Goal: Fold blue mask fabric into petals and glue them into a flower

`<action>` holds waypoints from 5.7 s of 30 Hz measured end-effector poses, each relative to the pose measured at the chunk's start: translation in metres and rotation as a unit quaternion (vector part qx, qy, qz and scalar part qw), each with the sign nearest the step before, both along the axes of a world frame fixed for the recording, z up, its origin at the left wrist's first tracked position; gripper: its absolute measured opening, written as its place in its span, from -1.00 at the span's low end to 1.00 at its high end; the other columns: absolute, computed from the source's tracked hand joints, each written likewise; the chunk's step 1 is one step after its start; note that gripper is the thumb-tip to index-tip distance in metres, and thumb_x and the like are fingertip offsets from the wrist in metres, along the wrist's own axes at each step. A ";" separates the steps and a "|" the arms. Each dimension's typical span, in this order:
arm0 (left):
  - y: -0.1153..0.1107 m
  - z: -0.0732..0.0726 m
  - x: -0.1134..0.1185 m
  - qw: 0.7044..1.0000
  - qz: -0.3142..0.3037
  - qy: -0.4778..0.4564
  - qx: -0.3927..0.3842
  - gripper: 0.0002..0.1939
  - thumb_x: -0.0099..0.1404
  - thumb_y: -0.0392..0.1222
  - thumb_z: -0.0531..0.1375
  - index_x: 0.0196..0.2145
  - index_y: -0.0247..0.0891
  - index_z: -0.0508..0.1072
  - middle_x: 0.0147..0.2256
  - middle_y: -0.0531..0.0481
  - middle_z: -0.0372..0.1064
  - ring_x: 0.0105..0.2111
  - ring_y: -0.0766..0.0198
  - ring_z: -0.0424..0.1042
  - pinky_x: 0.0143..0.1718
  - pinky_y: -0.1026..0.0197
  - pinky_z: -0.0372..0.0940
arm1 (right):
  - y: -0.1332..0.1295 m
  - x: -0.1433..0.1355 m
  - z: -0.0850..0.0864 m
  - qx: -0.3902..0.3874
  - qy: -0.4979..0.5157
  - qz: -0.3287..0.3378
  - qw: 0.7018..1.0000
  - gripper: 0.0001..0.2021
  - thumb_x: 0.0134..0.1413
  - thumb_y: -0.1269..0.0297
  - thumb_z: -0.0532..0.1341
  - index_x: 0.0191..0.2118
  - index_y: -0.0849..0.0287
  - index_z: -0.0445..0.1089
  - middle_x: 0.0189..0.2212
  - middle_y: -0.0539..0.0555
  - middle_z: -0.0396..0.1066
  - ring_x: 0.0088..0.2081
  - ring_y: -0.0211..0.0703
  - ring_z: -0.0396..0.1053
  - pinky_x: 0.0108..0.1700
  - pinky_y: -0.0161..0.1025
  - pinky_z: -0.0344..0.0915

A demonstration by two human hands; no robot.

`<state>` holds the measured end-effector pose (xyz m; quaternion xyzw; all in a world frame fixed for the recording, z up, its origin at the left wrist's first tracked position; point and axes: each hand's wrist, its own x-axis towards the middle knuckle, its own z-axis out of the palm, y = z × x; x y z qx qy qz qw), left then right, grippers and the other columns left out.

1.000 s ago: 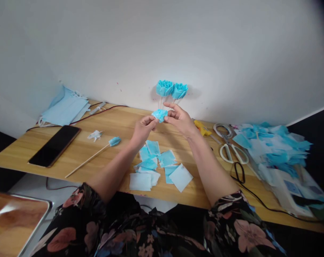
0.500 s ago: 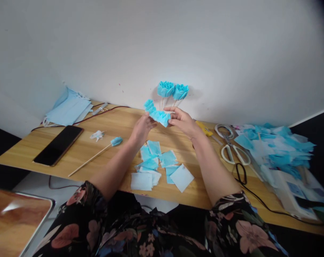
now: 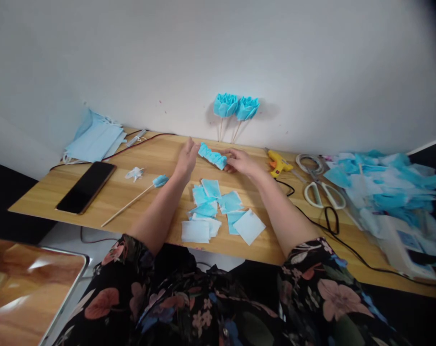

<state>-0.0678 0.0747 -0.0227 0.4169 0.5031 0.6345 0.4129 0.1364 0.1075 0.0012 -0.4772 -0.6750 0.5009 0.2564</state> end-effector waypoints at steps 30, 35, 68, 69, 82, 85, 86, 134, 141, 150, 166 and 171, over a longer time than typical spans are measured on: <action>-0.016 0.005 0.026 0.996 -0.073 0.059 -0.008 -0.67 0.27 -0.20 0.28 -0.01 -0.23 0.50 -0.11 -0.14 0.55 -0.13 0.16 0.53 -0.06 0.15 0.38 | -0.075 0.021 0.030 0.242 -0.220 0.167 0.930 -0.81 0.06 0.18 0.36 -0.18 0.05 0.56 -0.25 0.04 0.58 -0.19 0.00 0.47 -0.09 -0.09 0.32; -0.020 0.007 0.031 0.995 -0.086 0.053 -0.012 -0.70 0.27 -0.23 0.27 -0.02 -0.22 0.51 -0.13 -0.12 0.55 -0.15 0.18 0.53 -0.11 0.18 0.39 | -0.095 0.007 0.017 0.317 -0.210 0.217 0.899 -0.62 0.09 0.20 0.34 0.06 0.09 0.51 0.05 0.17 0.52 0.11 0.15 0.39 0.16 0.06 0.29; -0.032 0.007 0.043 0.972 -0.212 0.086 0.049 -0.46 0.13 -0.23 0.33 0.10 -0.27 0.50 -0.26 -0.03 0.51 -0.36 0.31 0.42 -0.32 0.29 0.29 | -0.069 0.030 -0.011 -0.087 0.341 -0.108 0.930 -0.59 -0.07 -0.16 0.39 -0.33 0.11 0.54 -0.38 0.04 0.56 -0.28 -0.12 0.50 -0.31 -0.23 0.42; -0.032 0.008 0.044 0.971 -0.211 0.098 0.055 -0.47 0.12 -0.27 0.32 0.09 -0.26 0.52 -0.28 -0.01 0.50 -0.39 0.33 0.39 -0.34 0.31 0.27 | -0.069 0.031 -0.011 -0.077 0.326 -0.103 0.937 -0.56 -0.03 -0.20 0.36 -0.28 0.11 0.56 -0.37 0.04 0.57 -0.26 -0.12 0.50 -0.27 -0.21 0.41; -0.040 0.017 0.048 0.973 -0.229 -0.006 0.014 -0.27 0.17 0.08 0.39 0.22 -0.26 0.39 -0.31 -0.01 0.47 -0.33 0.26 0.43 -0.23 0.21 0.31 | -0.073 0.029 -0.005 0.013 0.331 -0.182 0.926 -0.60 -0.24 0.14 0.50 -0.17 0.04 0.59 -0.22 -0.03 0.60 -0.22 -0.15 0.46 -0.09 -0.17 0.39; -0.042 0.018 0.050 0.965 -0.258 -0.035 -0.019 -0.17 0.09 0.13 0.44 0.22 -0.27 0.37 -0.29 -0.03 0.50 -0.33 0.25 0.47 -0.21 0.18 0.35 | -0.073 0.027 -0.002 0.005 0.384 -0.191 0.903 -0.58 -0.28 0.15 0.52 -0.17 0.02 0.57 -0.19 -0.03 0.59 -0.17 -0.13 0.47 -0.07 -0.18 0.40; -0.043 0.019 0.051 0.962 -0.268 -0.035 -0.030 -0.19 0.06 0.13 0.45 0.19 -0.28 0.39 -0.32 -0.01 0.50 -0.35 0.26 0.47 -0.23 0.19 0.35 | -0.073 0.026 -0.002 0.007 0.393 -0.192 0.899 -0.58 -0.29 0.14 0.52 -0.18 0.02 0.57 -0.18 -0.02 0.58 -0.15 -0.12 0.47 -0.06 -0.18 0.40; -0.043 0.026 0.051 0.969 -0.214 -0.099 -0.070 -0.69 0.19 -0.11 0.38 -0.30 -0.26 0.33 -0.43 0.09 0.45 -0.42 0.36 0.51 -0.20 0.15 0.51 | -0.080 0.026 -0.002 0.041 0.306 -0.184 0.933 -0.63 -0.06 -0.03 0.40 -0.19 0.00 0.38 -0.34 -0.06 0.51 -0.30 -0.17 0.43 -0.16 -0.19 0.37; -0.045 0.024 0.053 0.967 -0.225 -0.104 -0.059 -0.57 -0.03 -0.02 0.49 -0.29 -0.33 0.52 -0.31 -0.03 0.56 -0.31 0.26 0.56 -0.14 0.13 0.50 | -0.079 0.025 -0.002 0.051 0.310 -0.180 0.932 -0.67 -0.14 0.08 0.46 -0.26 0.06 0.44 -0.27 -0.01 0.53 -0.21 -0.18 0.44 -0.10 -0.21 0.37; -0.046 0.022 0.053 0.966 -0.244 -0.071 -0.051 -0.62 0.03 0.02 0.47 -0.34 -0.33 0.56 -0.37 -0.03 0.55 -0.34 0.25 0.55 -0.13 0.11 0.49 | -0.076 0.024 -0.004 0.056 0.313 -0.180 0.931 -0.55 -0.20 -0.01 0.49 -0.19 0.06 0.47 -0.27 0.01 0.53 -0.20 -0.16 0.45 -0.11 -0.20 0.39; -0.042 0.023 0.047 0.977 -0.209 0.035 -0.010 -0.67 0.13 0.05 0.38 -0.44 -0.31 0.53 -0.44 0.03 0.47 -0.37 0.26 0.52 -0.20 0.18 0.47 | -0.079 0.024 -0.003 0.053 0.296 -0.215 0.929 -0.70 -0.16 0.03 0.46 -0.50 0.10 0.43 -0.56 -0.08 0.36 -0.43 -0.25 0.28 -0.24 -0.22 0.31; -0.041 0.021 0.049 0.972 -0.234 0.016 -0.020 -0.63 0.13 0.09 0.38 -0.41 -0.32 0.52 -0.43 0.02 0.47 -0.38 0.27 0.51 -0.18 0.17 0.47 | -0.076 0.024 -0.005 0.023 0.323 -0.221 0.920 -0.70 -0.25 0.06 0.49 -0.48 0.10 0.44 -0.54 -0.10 0.36 -0.44 -0.28 0.26 -0.25 -0.23 0.31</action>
